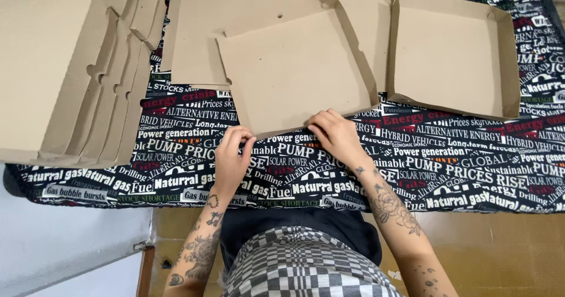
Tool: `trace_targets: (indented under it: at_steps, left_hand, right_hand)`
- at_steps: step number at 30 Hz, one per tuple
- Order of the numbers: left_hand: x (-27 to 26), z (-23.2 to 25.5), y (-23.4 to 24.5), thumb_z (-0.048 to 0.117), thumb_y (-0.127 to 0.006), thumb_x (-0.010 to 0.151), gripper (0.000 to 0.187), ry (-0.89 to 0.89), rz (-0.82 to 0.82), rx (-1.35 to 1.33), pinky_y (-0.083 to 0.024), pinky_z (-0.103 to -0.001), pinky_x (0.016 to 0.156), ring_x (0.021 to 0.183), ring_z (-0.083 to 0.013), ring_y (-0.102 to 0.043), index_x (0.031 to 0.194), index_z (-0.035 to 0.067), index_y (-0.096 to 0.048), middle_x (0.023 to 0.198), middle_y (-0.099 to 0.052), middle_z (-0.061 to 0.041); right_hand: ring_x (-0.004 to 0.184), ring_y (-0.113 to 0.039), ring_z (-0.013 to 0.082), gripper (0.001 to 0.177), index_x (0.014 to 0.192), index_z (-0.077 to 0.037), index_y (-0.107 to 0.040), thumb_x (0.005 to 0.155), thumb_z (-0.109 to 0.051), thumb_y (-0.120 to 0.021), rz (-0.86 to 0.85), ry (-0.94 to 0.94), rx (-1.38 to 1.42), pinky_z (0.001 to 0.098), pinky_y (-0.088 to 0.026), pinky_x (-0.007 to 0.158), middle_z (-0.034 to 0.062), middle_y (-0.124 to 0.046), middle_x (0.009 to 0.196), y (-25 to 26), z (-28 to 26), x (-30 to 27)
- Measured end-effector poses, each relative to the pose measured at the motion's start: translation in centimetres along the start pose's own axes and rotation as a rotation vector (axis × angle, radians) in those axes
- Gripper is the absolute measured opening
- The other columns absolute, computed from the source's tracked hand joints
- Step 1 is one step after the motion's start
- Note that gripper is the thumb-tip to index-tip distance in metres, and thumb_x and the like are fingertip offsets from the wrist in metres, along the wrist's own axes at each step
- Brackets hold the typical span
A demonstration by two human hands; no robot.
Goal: The person repeatedly folds cardboard blanks into pizza boxes by hand on a table, placing each completed box onto a stack.
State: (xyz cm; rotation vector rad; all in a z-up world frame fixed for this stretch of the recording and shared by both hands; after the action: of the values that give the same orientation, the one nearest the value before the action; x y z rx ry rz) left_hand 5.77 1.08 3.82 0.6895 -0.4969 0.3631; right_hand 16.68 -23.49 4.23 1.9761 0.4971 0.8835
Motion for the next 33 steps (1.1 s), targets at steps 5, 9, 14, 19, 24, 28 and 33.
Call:
trace_targets:
  at_steps: [5, 9, 14, 19, 24, 28, 33]
  left_hand:
    - [-0.7, -0.8, -1.2, 0.008, -0.074, 0.104, 0.011, -0.018, -0.033, -0.013, -0.065, -0.034, 0.084, 0.095, -0.0271, -0.077, 0.1, 0.006, -0.064, 0.101, -0.066, -0.004]
    - [-0.8, -1.0, -1.4, 0.01, -0.071, 0.106, 0.007, -0.02, -0.043, -0.019, -0.065, -0.035, 0.084, 0.097, -0.0259, -0.077, 0.102, 0.008, -0.066, 0.104, -0.068, -0.002]
    - [-1.2, -1.1, -1.8, 0.018, -0.068, 0.109, 0.01, -0.059, -0.049, 0.046, -0.063, -0.037, 0.083, 0.094, -0.0252, -0.075, 0.101, 0.012, -0.068, 0.102, -0.066, 0.0]
    - [-0.9, -1.1, -3.2, 0.026, -0.066, 0.111, 0.017, -0.178, -0.051, 0.233, -0.059, -0.038, 0.085, 0.093, -0.0229, -0.071, 0.097, 0.015, -0.067, 0.103, -0.065, 0.002]
    - [0.4, 0.5, -5.0, 0.024, -0.062, 0.111, 0.016, -0.263, -0.114, 0.402, -0.056, -0.038, 0.085, 0.092, -0.0248, -0.068, 0.101, 0.012, -0.066, 0.106, -0.061, -0.003]
    - [-0.3, -0.9, -6.1, 0.028, -0.063, 0.111, 0.019, -0.153, -0.192, 0.317, -0.059, -0.045, 0.089, 0.1, -0.0333, -0.073, 0.115, 0.01, -0.064, 0.11, -0.064, -0.008]
    - [-0.2, 0.3, -6.3, 0.031, -0.064, 0.111, 0.02, -0.158, -0.284, 0.257, -0.059, -0.033, 0.076, 0.082, -0.0222, -0.071, 0.106, 0.015, -0.073, 0.079, -0.061, 0.002]
  right_hand:
    - [0.102, -0.072, 0.0256, 0.011, 0.105, -0.017, -0.072, 0.108, -0.026, -0.066, -0.07, 0.029, 0.122, 0.0381, -0.061, 0.081, 0.0011, -0.074, 0.099, -2.9, -4.3, 1.8]
    - [0.099, -0.072, 0.023, 0.012, 0.099, -0.018, -0.07, 0.106, -0.027, -0.065, -0.118, 0.012, 0.077, 0.0378, -0.061, 0.077, -0.0005, -0.071, 0.094, -4.3, -6.7, 3.5]
    - [0.1, -0.072, 0.0283, 0.008, 0.1, -0.017, -0.07, 0.101, -0.025, -0.071, -0.083, -0.072, 0.237, 0.0429, -0.062, 0.081, 0.0027, -0.071, 0.094, -5.6, -4.0, 2.1]
    - [0.097, -0.072, 0.0287, 0.006, 0.097, -0.017, -0.069, 0.098, -0.021, -0.074, -0.037, -0.089, 0.258, 0.0417, -0.061, 0.081, 0.0019, -0.067, 0.088, -4.6, -3.1, 1.4]
    - [0.093, -0.07, 0.0256, 0.008, 0.096, -0.018, -0.067, 0.1, -0.019, -0.074, 0.038, -0.082, 0.215, 0.0382, -0.06, 0.078, 0.0002, -0.062, 0.085, -4.5, -4.3, 1.6]
    - [0.088, -0.07, 0.0246, 0.006, 0.099, -0.016, -0.07, 0.101, -0.018, -0.076, 0.117, -0.102, 0.242, 0.0363, -0.059, 0.076, 0.0005, -0.063, 0.083, -3.8, -4.3, 0.5]
    - [0.116, -0.062, 0.0394, 0.033, 0.122, -0.003, -0.062, 0.096, -0.009, -0.081, 0.397, -0.223, 0.38, 0.0479, -0.057, 0.097, 0.0156, -0.055, 0.121, 2.5, -5.2, -3.7]
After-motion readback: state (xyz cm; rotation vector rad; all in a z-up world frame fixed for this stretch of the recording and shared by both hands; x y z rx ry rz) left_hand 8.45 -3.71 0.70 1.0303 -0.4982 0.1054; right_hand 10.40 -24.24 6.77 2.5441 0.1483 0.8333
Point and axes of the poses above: each hand's wrist, its own x-axis towards the middle knuckle, its own y-axis out of the back of the hand, z = x × y, the point moved 7 cm from there along x, towards the middle knuckle
